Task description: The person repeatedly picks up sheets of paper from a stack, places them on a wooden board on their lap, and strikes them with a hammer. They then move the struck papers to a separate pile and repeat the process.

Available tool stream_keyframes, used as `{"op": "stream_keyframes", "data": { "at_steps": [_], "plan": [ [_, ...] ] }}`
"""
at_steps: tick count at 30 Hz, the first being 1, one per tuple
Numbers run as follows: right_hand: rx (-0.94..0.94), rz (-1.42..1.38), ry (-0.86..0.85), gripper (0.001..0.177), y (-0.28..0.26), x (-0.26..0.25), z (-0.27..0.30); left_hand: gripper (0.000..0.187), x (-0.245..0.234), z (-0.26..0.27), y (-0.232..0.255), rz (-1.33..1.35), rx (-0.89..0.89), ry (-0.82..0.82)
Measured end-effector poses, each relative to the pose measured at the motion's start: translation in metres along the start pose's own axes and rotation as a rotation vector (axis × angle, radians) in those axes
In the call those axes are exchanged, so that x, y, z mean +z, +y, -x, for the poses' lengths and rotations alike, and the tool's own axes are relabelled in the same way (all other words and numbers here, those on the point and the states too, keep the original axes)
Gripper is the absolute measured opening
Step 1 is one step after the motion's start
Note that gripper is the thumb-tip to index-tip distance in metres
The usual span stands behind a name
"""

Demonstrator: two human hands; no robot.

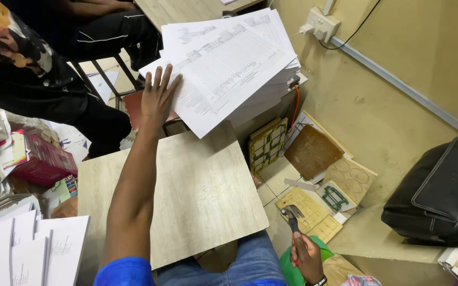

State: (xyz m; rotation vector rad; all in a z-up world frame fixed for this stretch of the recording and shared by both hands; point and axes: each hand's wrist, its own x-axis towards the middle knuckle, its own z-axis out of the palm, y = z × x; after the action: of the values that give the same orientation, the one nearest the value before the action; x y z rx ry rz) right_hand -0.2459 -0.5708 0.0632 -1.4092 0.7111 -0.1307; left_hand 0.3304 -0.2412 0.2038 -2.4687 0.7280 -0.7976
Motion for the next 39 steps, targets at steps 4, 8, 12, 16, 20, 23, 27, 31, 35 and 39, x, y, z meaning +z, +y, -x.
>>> {"op": "stream_keyframes", "data": {
  "at_steps": [4, 8, 12, 16, 20, 23, 27, 31, 35, 39],
  "plan": [
    [0.079, -0.025, -0.019, 0.047, 0.029, -0.017, 0.001, 0.104, -0.004, 0.013, 0.005, 0.34, 0.022, 0.057],
    [0.08, -0.03, 0.022, 0.049, 0.037, -0.017, -0.001, 0.009, -0.052, 0.019, 0.011, 0.509, 0.093, 0.571],
    [0.113, 0.023, -0.01, 0.048, 0.024, -0.013, -0.007, 0.015, -0.195, 0.059, -0.002, 0.631, -0.111, 0.838],
    [-0.044, 0.041, -0.094, 0.047, -0.007, 0.001, -0.004, 0.022, -0.218, 0.162, -0.04, 0.972, -0.766, 0.502],
    [-0.093, 0.072, -0.124, 0.047, -0.015, 0.007, -0.011, 0.051, -0.126, 0.304, -0.037, 1.188, -1.167, 0.024],
    [-0.117, 0.079, -0.125, 0.049, -0.023, 0.016, -0.01, 0.041, -0.059, 0.409, 0.018, 1.234, -1.322, -0.209],
    [-0.13, 0.091, -0.179, 0.051, -0.034, 0.032, -0.008, 0.045, -0.042, 0.463, 0.061, 1.225, -1.41, -0.368],
    [-0.252, 0.105, -0.381, 0.048, -0.024, 0.051, 0.0, 0.037, -0.024, 0.471, 0.047, 1.115, -1.311, -0.48],
    [-0.106, 0.245, -0.417, 0.048, -0.018, 0.091, -0.023, 0.028, 0.006, 0.466, 0.035, 1.111, -1.357, -0.384],
    [-0.334, 0.202, -0.33, 0.052, -0.087, 0.104, -0.001, 0.025, 0.045, 0.484, 0.043, 1.101, -1.382, -0.387]
  ]
}}
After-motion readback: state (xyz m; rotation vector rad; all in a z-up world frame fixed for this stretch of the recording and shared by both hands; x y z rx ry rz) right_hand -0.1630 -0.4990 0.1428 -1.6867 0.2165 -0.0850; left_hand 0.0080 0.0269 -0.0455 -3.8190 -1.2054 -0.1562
